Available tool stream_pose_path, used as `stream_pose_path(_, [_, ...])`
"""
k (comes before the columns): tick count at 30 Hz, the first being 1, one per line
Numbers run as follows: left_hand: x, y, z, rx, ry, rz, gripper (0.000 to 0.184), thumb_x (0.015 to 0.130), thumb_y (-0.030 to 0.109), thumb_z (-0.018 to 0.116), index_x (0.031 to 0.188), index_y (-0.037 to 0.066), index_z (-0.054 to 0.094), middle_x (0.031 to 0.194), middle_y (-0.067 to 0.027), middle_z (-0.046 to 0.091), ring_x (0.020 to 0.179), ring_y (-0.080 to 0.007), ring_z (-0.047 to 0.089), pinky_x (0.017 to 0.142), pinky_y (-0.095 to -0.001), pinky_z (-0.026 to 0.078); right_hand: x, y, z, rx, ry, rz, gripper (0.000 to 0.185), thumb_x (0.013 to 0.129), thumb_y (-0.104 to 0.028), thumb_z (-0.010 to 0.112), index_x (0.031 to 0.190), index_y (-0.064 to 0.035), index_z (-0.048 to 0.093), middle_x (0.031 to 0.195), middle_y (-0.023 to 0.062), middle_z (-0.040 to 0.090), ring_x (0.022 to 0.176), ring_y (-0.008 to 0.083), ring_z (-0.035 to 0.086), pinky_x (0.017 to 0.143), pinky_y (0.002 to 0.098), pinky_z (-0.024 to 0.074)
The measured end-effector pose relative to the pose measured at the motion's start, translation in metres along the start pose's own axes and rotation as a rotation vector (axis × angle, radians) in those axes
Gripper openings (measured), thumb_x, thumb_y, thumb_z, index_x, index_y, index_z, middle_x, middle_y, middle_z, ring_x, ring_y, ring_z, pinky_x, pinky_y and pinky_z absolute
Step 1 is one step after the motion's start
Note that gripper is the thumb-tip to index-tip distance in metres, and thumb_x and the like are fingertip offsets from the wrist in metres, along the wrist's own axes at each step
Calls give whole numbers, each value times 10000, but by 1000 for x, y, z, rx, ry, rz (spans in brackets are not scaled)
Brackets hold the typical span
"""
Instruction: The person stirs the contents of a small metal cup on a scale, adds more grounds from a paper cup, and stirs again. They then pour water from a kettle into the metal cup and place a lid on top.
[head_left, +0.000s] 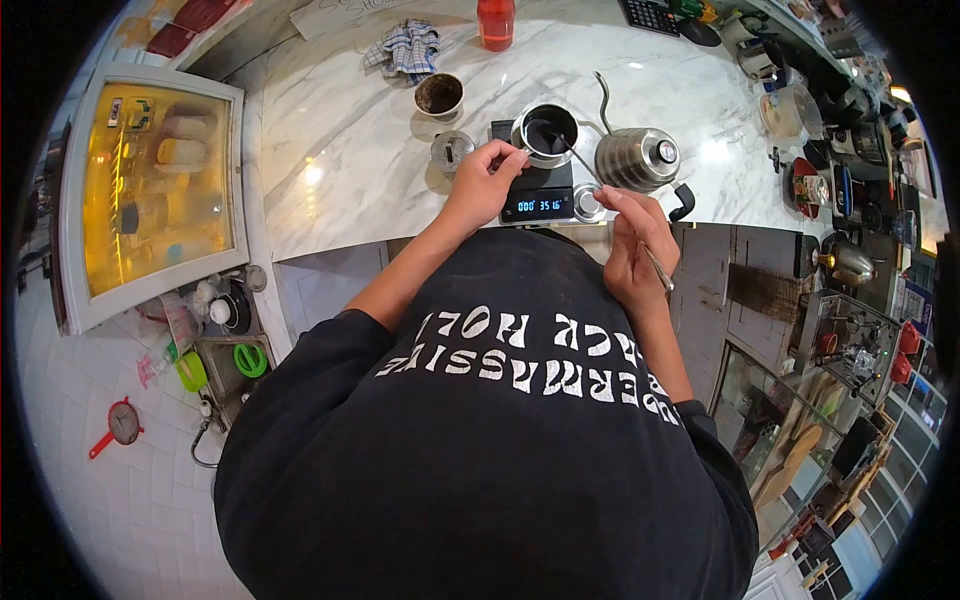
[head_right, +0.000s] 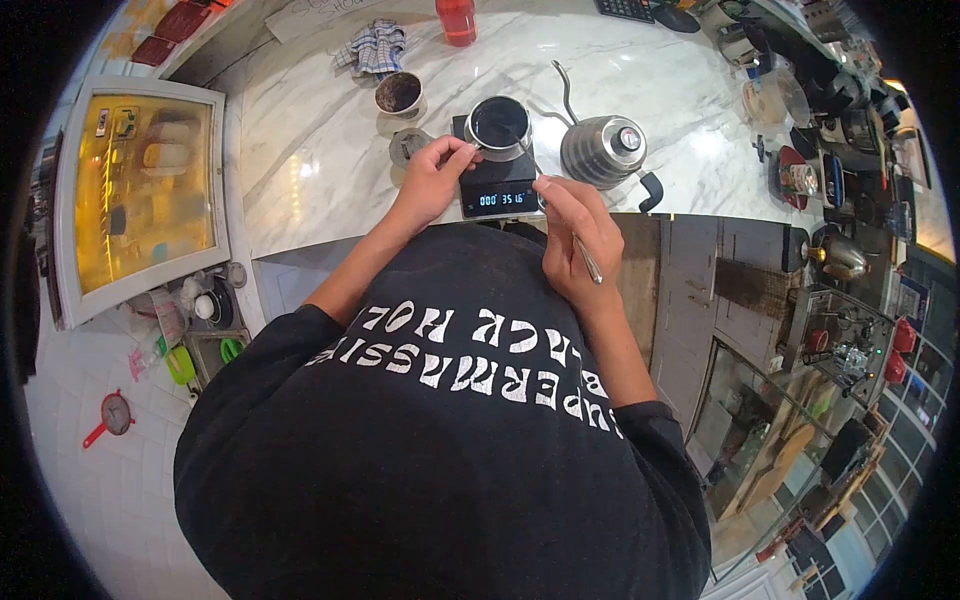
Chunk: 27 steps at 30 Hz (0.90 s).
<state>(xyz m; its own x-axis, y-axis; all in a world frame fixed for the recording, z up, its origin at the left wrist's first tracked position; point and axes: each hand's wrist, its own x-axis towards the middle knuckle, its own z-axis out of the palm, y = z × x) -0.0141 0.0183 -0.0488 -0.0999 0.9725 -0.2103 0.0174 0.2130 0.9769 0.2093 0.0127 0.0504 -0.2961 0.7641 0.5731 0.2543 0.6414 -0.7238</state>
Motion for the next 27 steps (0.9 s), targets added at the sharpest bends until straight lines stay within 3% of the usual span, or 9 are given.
stream_pose_path(27, [0, -3, -1, -6, -8, 6, 246, 1042, 229, 592, 1034, -6, 665, 991, -52, 711, 928, -113, 619, 883, -276, 495, 0, 1, 5, -27, -15, -28, 303, 895, 117, 642, 1160, -25, 683, 1067, 199, 710, 937, 299, 713, 816, 324, 555])
